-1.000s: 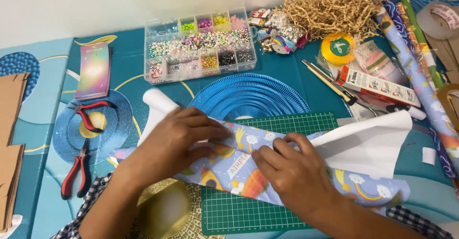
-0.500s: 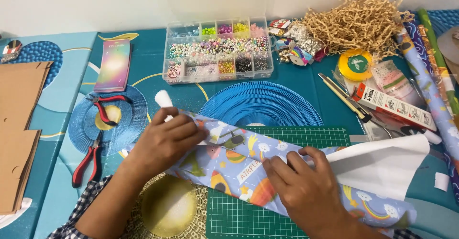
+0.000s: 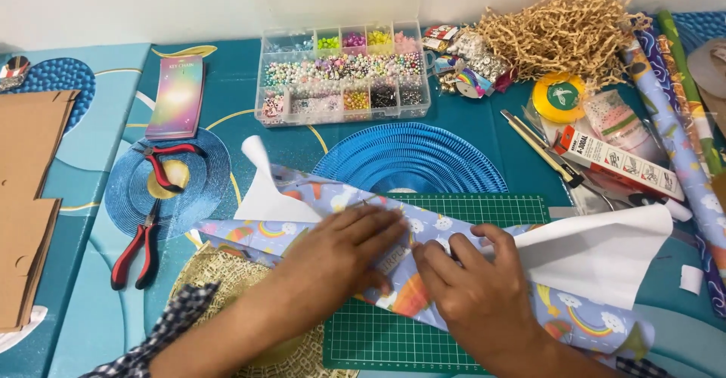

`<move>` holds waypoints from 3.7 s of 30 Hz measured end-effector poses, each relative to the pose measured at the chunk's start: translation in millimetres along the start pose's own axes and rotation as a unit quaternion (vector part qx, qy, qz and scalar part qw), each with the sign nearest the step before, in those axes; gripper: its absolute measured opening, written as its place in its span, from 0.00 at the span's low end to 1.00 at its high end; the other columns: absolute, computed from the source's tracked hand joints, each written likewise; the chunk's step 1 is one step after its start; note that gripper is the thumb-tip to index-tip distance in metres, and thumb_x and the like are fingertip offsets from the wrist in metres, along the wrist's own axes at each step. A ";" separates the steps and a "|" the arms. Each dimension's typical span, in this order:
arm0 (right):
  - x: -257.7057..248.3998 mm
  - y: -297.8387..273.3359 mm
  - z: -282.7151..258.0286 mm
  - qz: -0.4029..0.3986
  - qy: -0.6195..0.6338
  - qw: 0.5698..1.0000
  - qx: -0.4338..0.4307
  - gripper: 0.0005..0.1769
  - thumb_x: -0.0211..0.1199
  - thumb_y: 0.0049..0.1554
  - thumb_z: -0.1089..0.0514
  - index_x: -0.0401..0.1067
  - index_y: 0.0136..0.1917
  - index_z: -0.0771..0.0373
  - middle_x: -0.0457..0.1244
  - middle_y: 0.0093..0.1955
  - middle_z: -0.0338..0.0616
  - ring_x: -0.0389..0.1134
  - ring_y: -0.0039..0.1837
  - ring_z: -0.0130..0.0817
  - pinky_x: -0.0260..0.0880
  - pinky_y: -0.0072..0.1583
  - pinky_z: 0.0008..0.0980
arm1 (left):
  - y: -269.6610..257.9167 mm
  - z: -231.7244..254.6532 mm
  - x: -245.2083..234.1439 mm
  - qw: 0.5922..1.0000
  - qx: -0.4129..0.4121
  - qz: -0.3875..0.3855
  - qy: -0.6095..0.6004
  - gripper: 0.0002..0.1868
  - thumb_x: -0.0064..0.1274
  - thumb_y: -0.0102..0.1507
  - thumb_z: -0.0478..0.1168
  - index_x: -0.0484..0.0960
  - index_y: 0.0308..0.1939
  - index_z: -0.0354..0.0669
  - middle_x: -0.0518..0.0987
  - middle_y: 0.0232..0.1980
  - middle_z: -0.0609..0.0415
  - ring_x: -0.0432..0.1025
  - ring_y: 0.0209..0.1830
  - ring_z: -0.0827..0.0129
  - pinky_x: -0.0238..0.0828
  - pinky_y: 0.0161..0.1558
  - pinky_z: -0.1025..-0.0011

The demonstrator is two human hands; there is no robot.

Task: Wrapping a small cardboard box with decorative paper using tape and scissors on a craft table.

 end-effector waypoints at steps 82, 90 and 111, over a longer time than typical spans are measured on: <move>22.6 -50.8 -30.5 0.017 0.037 0.997 0.059 0.43 0.64 0.71 0.30 0.72 0.79 0.71 0.68 0.82 0.64 0.69 0.84 0.55 0.70 0.81 0.51 | -14.9 -44.8 -67.1 0.991 -0.050 -0.120 0.016 0.74 0.86 0.40 0.79 0.74 0.87 0.64 0.81 0.80 0.59 0.71 0.75 0.52 0.55 0.71 0.43; 24.6 -51.9 -29.7 0.027 0.032 0.996 0.074 0.43 0.59 0.72 0.28 0.74 0.79 0.66 0.69 0.81 0.60 0.71 0.82 0.51 0.73 0.79 0.52 | -20.9 -97.6 -89.4 0.984 -0.102 -0.051 0.138 0.24 0.55 0.65 0.31 0.90 0.57 0.69 0.85 0.48 0.67 0.72 0.51 0.58 0.61 0.57 0.53; 15.6 -44.6 -28.6 0.041 0.028 0.998 0.048 0.39 0.63 0.70 0.31 0.78 0.73 0.68 0.72 0.76 0.62 0.73 0.79 0.53 0.65 0.84 0.64 | -73.1 -169.4 -144.9 0.985 -0.160 0.046 -0.036 0.03 0.78 0.64 0.47 0.97 0.40 0.65 0.92 0.44 0.76 0.75 0.50 0.74 0.51 0.68 0.60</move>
Point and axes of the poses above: each hand's wrist, its own y-axis towards the middle knuckle, its own x-axis out of the palm, z = x × y, the point moved 9 cm from there along y, towards the middle knuckle
